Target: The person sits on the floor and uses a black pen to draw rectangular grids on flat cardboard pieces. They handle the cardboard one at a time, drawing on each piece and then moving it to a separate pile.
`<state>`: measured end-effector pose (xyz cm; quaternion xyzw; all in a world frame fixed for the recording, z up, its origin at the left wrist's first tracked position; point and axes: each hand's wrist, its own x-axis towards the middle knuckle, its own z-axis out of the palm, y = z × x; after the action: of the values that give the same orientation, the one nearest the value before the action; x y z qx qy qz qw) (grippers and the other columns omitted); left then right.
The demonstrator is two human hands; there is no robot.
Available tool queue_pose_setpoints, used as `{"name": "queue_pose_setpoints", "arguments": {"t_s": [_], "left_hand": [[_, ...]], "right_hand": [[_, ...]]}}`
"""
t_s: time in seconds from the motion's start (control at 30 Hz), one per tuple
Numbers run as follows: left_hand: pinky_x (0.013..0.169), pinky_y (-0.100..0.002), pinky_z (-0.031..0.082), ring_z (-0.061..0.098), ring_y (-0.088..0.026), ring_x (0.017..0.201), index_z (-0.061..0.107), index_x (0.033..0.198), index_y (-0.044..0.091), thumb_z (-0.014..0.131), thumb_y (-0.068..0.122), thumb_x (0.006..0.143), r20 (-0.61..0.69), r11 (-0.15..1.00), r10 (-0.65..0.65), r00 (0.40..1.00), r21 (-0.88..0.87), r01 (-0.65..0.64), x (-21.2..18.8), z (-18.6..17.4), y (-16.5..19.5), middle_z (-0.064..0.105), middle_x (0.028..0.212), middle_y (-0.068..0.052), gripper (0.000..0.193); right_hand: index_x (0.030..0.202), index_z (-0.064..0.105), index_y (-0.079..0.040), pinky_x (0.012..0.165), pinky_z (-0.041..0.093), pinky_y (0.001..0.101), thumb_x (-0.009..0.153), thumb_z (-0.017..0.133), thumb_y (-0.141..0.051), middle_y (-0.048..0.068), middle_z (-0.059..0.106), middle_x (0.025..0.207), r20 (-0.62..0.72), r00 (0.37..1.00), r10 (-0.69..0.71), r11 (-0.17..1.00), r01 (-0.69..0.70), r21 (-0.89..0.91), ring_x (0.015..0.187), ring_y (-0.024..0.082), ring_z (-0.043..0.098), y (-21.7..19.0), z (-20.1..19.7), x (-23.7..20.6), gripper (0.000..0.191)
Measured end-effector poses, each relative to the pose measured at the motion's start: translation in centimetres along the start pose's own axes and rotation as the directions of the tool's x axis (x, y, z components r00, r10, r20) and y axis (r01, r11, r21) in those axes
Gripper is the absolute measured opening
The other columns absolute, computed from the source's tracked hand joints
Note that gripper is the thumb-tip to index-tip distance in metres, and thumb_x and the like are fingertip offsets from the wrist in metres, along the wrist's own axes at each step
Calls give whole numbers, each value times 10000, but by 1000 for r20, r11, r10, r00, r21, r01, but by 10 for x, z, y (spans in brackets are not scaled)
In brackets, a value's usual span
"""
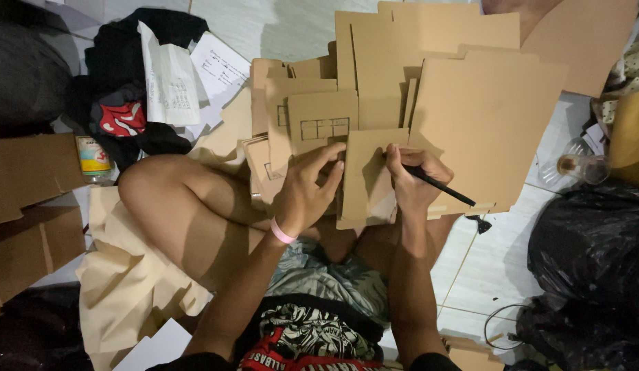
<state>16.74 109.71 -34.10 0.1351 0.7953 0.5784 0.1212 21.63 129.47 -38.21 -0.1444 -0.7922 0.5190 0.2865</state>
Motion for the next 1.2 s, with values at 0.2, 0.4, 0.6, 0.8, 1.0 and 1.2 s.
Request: {"name": "queue_pose_setpoints", "arguments": {"t_s": [0.2,0.4,0.6,0.8,1.0,1.2], "left_hand": [[832,-346,612,740,-274,1084,652,1310,76,645,168,998,-6,999,-29,1000,-21,29,-3,1,-2,739,1185,-166,325],[879,-353,605,746,-269,1082,667,1311,67,660,168,1006,-26,1000,22,999,9,-21,-7,4,-8,745,1197,-156,321],[879,-357,596,739,-271,1086,661,1319,67,654,180,1005,-1,999,10,1000,33,-10,-7,5,-11,745,1189,-152,334],[827,-337,620,736,-251,1092,659,1326,81,663,164,1001,-5,1000,-29,1000,6,29,-9,5,-8,740,1196,-153,335],[771,-311,636,742,-240,1056,667,1296,88,669,153,984,6,999,-44,999,-30,45,-6,4,-6,745,1171,-139,319],[773,-307,625,740,-237,1042,671,1294,88,669,151,990,-7,999,-44,999,-33,44,-6,5,-5,741,1178,-134,311]], "right_hand": [[743,651,55,632,514,256,899,846,33,141,728,779,6,997,72,997,-72,-9,671,108,627,3,-4,-4,251],[776,642,66,674,538,250,927,828,30,144,738,824,-21,999,48,995,-46,87,715,105,652,-1,-4,-4,242],[763,664,63,649,544,254,929,829,18,151,747,799,22,999,48,998,-47,-42,689,113,672,-10,-4,-1,238],[763,665,69,648,531,263,921,828,20,145,743,784,21,998,63,995,-61,-85,675,124,654,-5,-7,-2,232],[730,558,-12,805,658,321,959,782,2,100,725,791,-61,981,185,952,-163,259,788,164,762,2,-12,-10,320],[734,579,27,684,571,272,921,829,33,145,732,790,34,999,-25,997,22,81,716,157,702,1,-11,-16,312]]}}
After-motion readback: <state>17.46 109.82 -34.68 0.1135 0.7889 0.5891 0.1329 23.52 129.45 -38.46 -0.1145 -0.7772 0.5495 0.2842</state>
